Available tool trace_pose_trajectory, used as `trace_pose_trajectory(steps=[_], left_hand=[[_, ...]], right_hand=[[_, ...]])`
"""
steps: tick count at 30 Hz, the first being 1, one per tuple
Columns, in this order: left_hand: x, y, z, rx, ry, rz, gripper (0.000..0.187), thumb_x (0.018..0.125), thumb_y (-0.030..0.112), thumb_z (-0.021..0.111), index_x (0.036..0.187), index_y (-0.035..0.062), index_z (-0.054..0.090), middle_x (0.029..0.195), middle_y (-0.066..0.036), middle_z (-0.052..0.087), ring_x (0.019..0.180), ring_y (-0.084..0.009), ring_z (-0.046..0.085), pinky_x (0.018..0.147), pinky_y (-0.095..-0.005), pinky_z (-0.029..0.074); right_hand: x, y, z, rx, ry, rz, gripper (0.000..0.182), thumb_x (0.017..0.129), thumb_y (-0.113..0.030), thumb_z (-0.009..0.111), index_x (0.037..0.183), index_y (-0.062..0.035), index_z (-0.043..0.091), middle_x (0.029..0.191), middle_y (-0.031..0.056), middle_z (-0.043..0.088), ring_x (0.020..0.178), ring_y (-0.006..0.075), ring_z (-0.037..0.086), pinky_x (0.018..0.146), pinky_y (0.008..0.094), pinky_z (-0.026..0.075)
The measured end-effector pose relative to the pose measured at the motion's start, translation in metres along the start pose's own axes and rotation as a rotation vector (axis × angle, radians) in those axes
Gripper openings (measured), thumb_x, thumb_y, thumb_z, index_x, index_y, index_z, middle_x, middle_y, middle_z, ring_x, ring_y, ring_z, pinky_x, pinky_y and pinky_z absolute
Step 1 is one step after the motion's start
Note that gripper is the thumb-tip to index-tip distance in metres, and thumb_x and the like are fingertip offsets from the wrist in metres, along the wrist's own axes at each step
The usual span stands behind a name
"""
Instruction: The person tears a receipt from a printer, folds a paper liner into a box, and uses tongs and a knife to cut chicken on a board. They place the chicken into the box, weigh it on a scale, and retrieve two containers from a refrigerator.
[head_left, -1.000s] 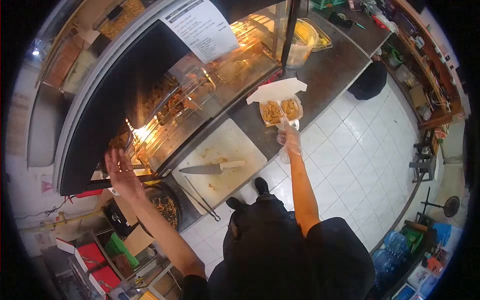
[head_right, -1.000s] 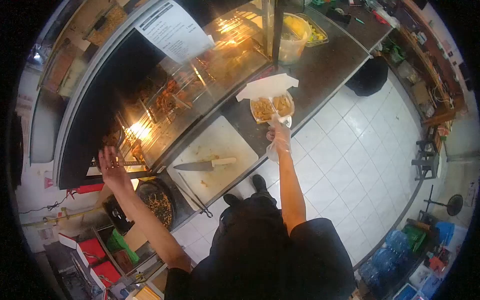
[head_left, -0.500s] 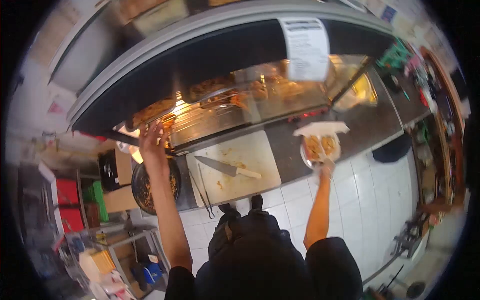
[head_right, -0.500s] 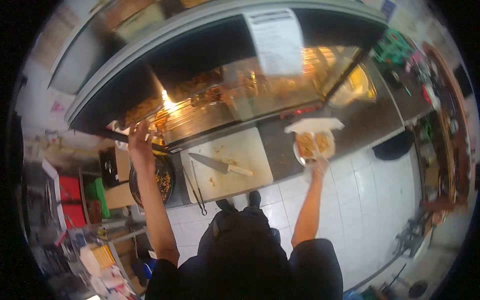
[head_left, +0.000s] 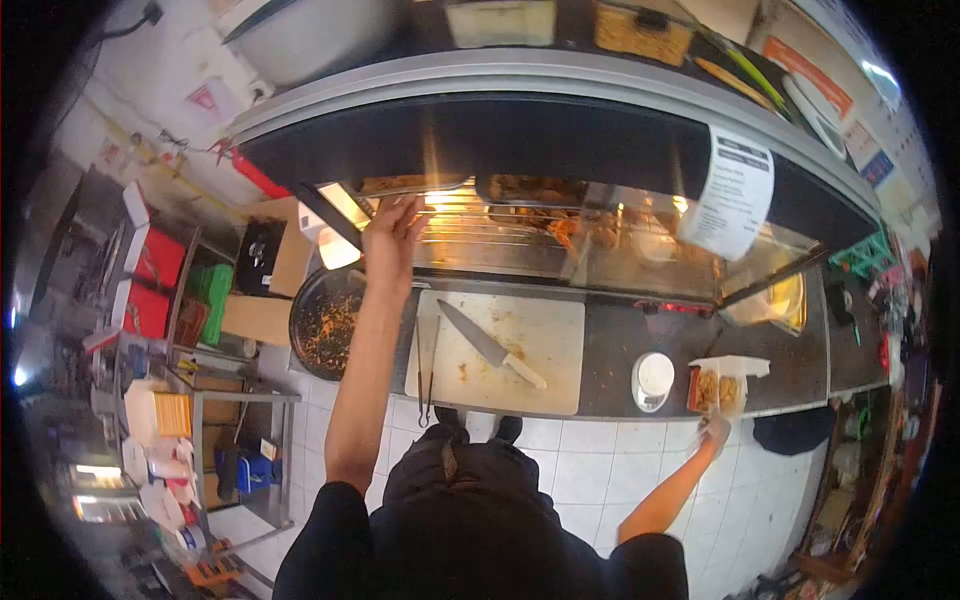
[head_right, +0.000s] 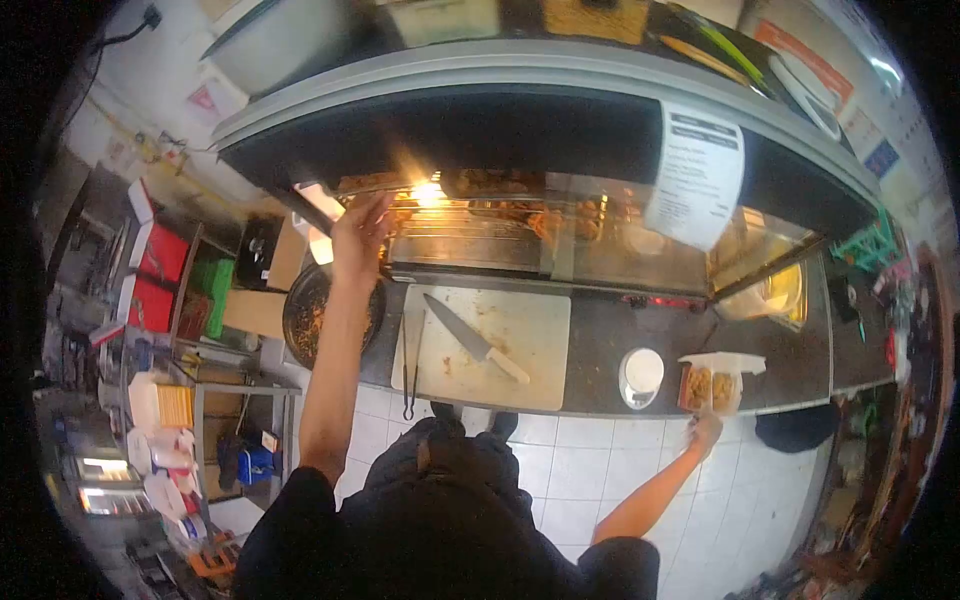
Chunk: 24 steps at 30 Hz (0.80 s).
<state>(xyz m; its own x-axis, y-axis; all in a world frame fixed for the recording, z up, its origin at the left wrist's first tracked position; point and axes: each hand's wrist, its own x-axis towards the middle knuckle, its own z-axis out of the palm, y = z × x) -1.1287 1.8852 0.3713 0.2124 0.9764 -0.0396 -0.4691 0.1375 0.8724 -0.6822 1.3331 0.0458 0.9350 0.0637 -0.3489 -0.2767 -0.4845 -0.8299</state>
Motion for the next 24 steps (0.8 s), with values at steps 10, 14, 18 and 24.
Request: trace_pose_trajectory(steps=[10,14,18,24], left_hand=[[-0.006,-0.031,0.027,0.122,0.073,0.094,0.046,0.095,0.025,0.048,0.134,0.0006,0.044,0.126,-0.011,0.052,0.115,-0.0174,0.051,0.094,-0.0336,0.043],[-0.045,-0.078,0.085,0.055,-0.288,-0.208,0.03,0.087,0.004,0.055,0.117,0.0017,0.055,0.106,-0.008,0.06,0.097,-0.0178,0.06,0.08,-0.0304,0.051],[0.0,-0.113,0.098,0.1,-0.302,-0.144,0.025,0.084,0.003,0.056,0.109,0.0013,0.055,0.102,-0.007,0.059,0.082,-0.0156,0.058,0.072,-0.027,0.051],[-0.025,-0.147,0.103,0.376,-0.285,0.218,0.034,0.084,0.014,0.065,0.115,0.0023,0.055,0.108,-0.01,0.059,0.084,-0.0212,0.059,0.074,-0.0336,0.05]], right_hand=[[-0.23,-0.059,0.149,0.174,-0.389,-0.069,0.022,0.092,-0.024,0.059,0.098,-0.0037,0.063,0.069,0.0041,0.061,0.048,0.0092,0.052,0.04,0.0254,0.041],[-0.256,-0.058,0.202,0.061,-0.496,-0.188,0.022,0.092,-0.019,0.061,0.104,-0.0023,0.063,0.072,0.0035,0.062,0.049,0.0085,0.053,0.041,0.0244,0.043],[-0.268,-0.076,0.203,0.072,-0.532,-0.364,0.021,0.091,-0.017,0.061,0.106,-0.0024,0.064,0.073,0.0026,0.063,0.051,0.0082,0.054,0.042,0.0247,0.044],[-0.281,-0.063,0.161,0.011,-0.337,-0.299,0.022,0.091,-0.019,0.061,0.104,-0.0022,0.064,0.07,0.0026,0.062,0.051,0.0084,0.055,0.043,0.0244,0.045]])
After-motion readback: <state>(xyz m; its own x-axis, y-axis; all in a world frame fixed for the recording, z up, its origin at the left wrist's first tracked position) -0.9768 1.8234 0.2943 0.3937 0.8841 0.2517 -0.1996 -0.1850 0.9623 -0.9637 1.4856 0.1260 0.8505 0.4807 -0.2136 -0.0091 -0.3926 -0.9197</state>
